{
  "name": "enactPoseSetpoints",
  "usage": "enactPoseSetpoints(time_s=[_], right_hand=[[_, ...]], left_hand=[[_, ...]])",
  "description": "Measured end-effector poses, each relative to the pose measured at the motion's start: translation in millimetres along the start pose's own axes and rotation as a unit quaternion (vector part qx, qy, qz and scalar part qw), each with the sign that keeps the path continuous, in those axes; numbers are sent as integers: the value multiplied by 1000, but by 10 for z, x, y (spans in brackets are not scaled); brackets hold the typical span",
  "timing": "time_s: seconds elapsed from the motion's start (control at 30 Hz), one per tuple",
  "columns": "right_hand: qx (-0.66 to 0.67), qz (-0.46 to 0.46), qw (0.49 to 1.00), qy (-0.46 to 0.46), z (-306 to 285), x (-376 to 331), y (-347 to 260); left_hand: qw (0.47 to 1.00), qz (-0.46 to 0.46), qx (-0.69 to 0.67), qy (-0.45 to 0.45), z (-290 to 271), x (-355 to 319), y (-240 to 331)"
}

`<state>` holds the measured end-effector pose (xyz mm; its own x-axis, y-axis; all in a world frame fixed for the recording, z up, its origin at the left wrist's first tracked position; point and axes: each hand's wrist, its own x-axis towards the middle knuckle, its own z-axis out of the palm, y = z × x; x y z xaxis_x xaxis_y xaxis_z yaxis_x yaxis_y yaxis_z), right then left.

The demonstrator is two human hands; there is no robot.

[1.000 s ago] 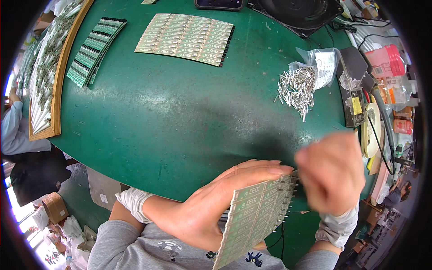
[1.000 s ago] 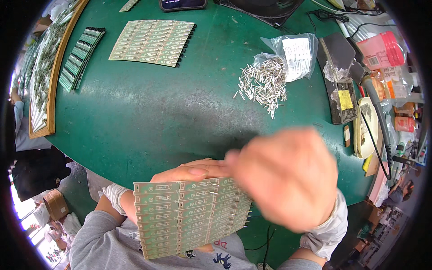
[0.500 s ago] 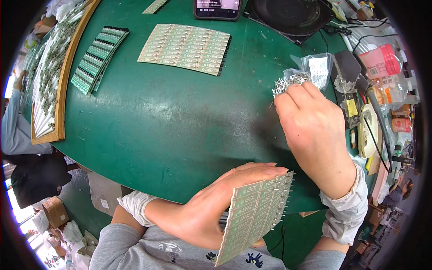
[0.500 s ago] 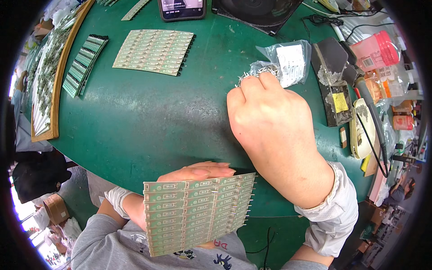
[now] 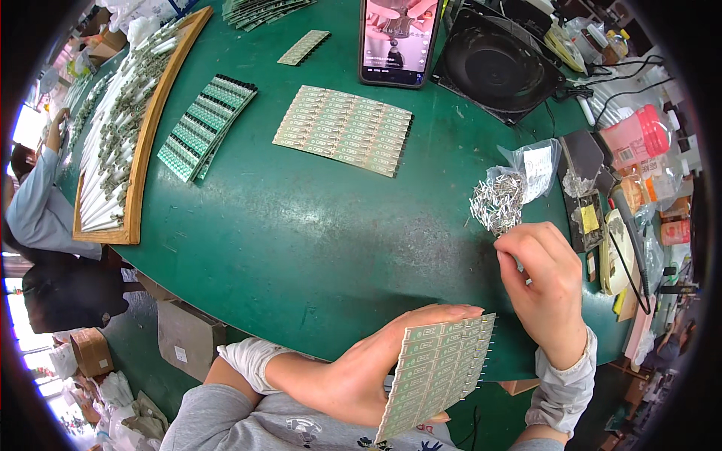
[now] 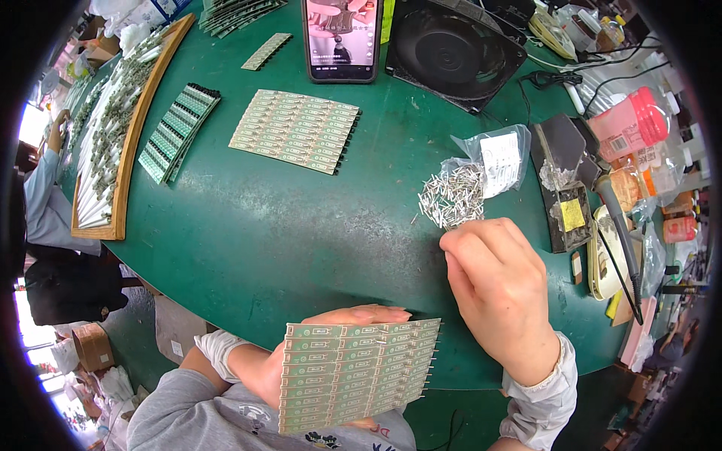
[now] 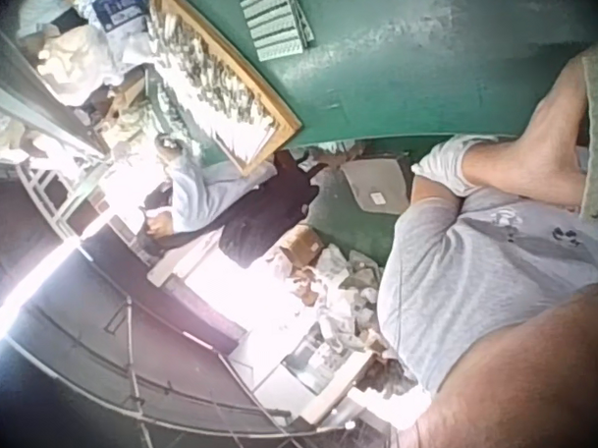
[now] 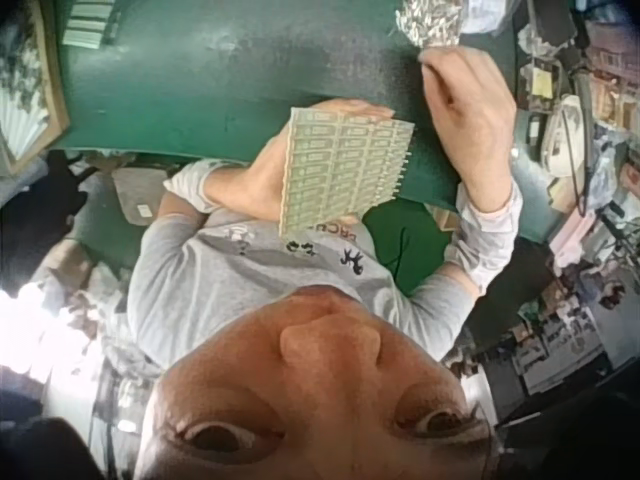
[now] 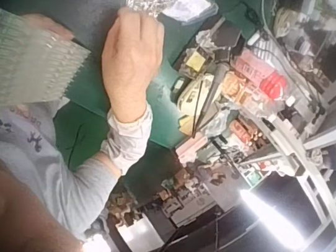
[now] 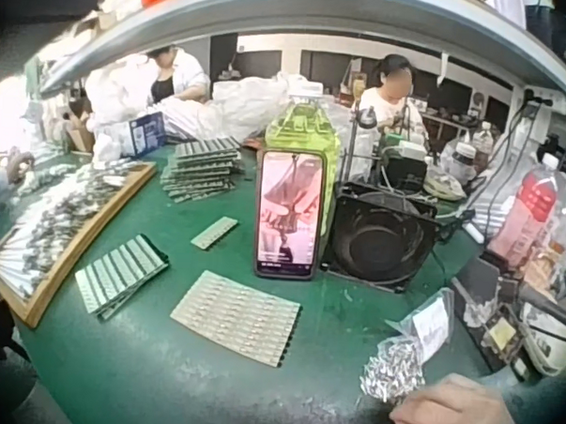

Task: The person inserts small metal pins into holes on a printed circuit board by hand.

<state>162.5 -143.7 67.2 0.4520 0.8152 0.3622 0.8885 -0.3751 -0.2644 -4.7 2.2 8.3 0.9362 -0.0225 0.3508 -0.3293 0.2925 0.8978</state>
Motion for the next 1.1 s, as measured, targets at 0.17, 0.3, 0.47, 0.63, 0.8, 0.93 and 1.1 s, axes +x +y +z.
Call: enactPoseSetpoints(time_s=[0.17,0.3,0.47,0.63,0.8,0.93,1.1], right_hand=[[71,7,997,41,-43,-50,-31],[229,33,971,58,-117,-80,-171],[310,-48,949,21,-156,-76,-225],[317,-44,947,12,-114,-100,-247],[319,-63,946,0,-121,-90,-246],[309,-58,949,-2,-91,-129,-231],[303,-46,952,-3,-77,-147,-231]], left_hand=[[1000,5,-3,-4,-6,21,-13],[996,-50,47,-55,-65,40,70],[998,-60,-21,-21,-12,-17,46],[985,-157,-57,-32,-23,9,133],[996,-65,-58,-14,-4,-15,64],[994,-87,-55,-24,-17,-10,77],[990,-111,-79,-24,-26,-8,88]])
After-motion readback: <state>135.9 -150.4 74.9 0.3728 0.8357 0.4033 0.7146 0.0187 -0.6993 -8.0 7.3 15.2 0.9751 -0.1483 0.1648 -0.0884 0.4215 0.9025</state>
